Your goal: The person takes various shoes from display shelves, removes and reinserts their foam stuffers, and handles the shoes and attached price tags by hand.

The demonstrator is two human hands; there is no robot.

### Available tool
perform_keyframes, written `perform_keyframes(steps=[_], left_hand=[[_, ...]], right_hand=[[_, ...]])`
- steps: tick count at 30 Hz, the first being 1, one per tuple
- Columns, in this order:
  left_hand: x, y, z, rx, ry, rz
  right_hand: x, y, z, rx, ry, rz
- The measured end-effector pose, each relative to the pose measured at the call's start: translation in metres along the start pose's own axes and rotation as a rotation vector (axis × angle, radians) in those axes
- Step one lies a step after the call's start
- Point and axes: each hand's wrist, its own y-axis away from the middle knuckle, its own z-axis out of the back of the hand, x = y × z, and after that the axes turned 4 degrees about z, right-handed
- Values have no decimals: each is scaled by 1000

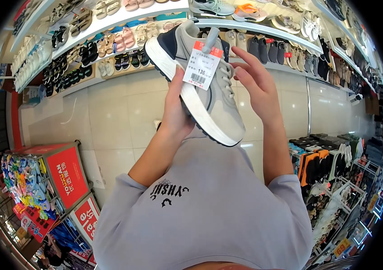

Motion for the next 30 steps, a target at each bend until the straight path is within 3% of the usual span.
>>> perform_keyframes(steps=[6, 15, 18, 30], left_hand=[[30, -26, -18, 15, -25, 40], [49, -46, -57, 81, -212, 68], [54, -49, -85, -5, -301, 66], [80, -154, -151, 213, -413, 204]], right_hand=[[0, 16, 28, -61, 65, 89], [0, 31, 66, -181, -36, -4], [0, 32, 82, -232, -39, 3], [-4, -4, 171, -415, -42, 20]])
